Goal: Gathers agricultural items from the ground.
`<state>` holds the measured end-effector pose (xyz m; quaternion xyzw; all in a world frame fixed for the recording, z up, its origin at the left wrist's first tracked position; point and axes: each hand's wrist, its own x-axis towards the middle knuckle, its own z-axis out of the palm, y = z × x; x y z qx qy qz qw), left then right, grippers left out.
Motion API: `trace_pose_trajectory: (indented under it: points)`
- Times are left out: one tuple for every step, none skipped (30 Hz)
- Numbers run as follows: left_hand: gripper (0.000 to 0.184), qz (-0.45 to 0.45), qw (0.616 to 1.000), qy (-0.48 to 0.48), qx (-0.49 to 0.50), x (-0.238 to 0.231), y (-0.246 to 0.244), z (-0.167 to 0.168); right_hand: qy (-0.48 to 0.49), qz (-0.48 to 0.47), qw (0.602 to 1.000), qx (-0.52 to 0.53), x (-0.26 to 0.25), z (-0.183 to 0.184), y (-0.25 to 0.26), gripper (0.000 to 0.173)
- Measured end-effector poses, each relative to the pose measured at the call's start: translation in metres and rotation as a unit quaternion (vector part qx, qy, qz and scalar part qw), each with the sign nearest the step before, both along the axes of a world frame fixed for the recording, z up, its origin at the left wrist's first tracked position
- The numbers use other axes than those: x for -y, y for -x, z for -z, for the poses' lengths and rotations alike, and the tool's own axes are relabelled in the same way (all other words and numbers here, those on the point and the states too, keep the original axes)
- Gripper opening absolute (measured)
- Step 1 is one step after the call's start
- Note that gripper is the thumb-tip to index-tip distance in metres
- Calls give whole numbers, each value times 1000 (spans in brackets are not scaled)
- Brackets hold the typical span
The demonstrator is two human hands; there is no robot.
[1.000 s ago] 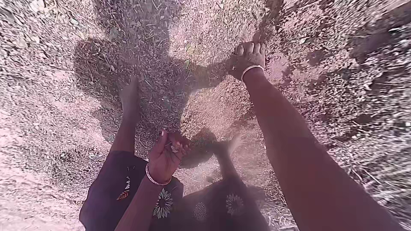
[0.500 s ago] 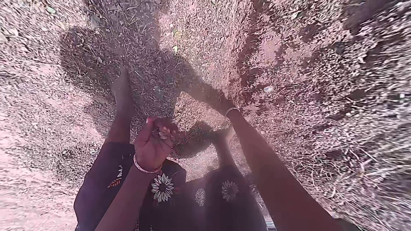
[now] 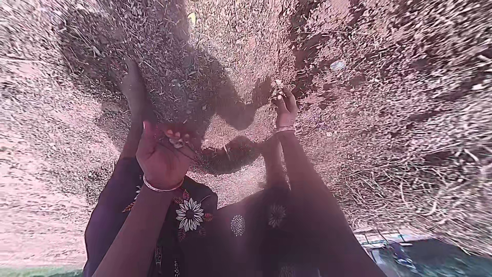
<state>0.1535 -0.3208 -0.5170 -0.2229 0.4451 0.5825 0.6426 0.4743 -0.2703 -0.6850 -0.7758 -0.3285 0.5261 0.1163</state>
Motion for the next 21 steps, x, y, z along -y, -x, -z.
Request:
trace_pose_trajectory:
  points:
    - [56, -3, 1000, -6, -5, 0, 1, 0, 23, -43, 997, 54, -5, 18, -2, 50]
    - [53, -7, 1000, -14, -10, -1, 3, 1, 59, -80, 991, 91, -6, 32, 4, 52]
    - [51, -13, 1000, -19, -15, -1, 5, 2, 104, -109, 984, 99, -2, 40, 18, 56]
    - [51, -22, 999, -19, -19, -1, 6, 2, 149, -139, 974, 94, 8, 39, 39, 62]
    - [53, -29, 999, -14, -24, -2, 7, 2, 187, -183, 962, 83, 17, 28, 65, 70]
    - [54, -35, 999, -7, -29, -2, 7, 2, 200, -238, 947, 77, 26, 13, 90, 76]
    - [56, -42, 999, -1, -30, -3, 7, 2, 185, -290, 936, 69, 36, -4, 108, 78]
    - [57, -47, 998, 5, -29, -3, 6, 2, 164, -336, 927, 44, 46, -19, 116, 79]
    - [58, -52, 998, 9, -29, -3, 7, 1, 168, -370, 913, -19, 50, -37, 115, 78]
    - [58, -57, 998, 11, -28, -3, 8, 0, 177, -397, 897, -88, 51, -53, 107, 71]
    - [58, -60, 998, 12, -28, -4, 10, -1, 192, -420, 873, -158, 49, -64, 95, 62]
    - [58, -64, 998, 9, -27, -6, 12, -1, 212, -446, 843, -214, 42, -70, 81, 50]
    - [59, -67, 997, 4, -28, -7, 14, -1, 227, -476, 813, -248, 34, -67, 66, 39]
    - [60, -69, 997, 3, -31, -8, 16, -2, 237, -510, 788, -250, 20, -62, 54, 31]
    - [61, -71, 997, 2, -33, -8, 17, -3, 227, -541, 779, -222, 1, -56, 46, 28]
    - [62, -73, 997, 4, -32, -9, 18, -3, 189, -561, 789, -168, -20, -45, 39, 28]
    - [62, -74, 997, 6, -29, -9, 18, -3, 125, -553, 817, -105, -40, -26, 30, 28]
    - [64, -75, 997, 9, -25, -8, 17, -3, 67, -512, 855, -40, -61, -3, 25, 32]
    - [64, -79, 997, 13, -19, -7, 15, -3, 33, -456, 889, 23, -84, 18, 26, 39]
    - [62, -83, 996, 12, -11, -6, 13, -3, 23, -391, 917, 74, -107, 38, 34, 48]
    - [61, -86, 996, 9, -5, -5, 11, -3, 25, -327, 939, 107, -124, 56, 46, 58]
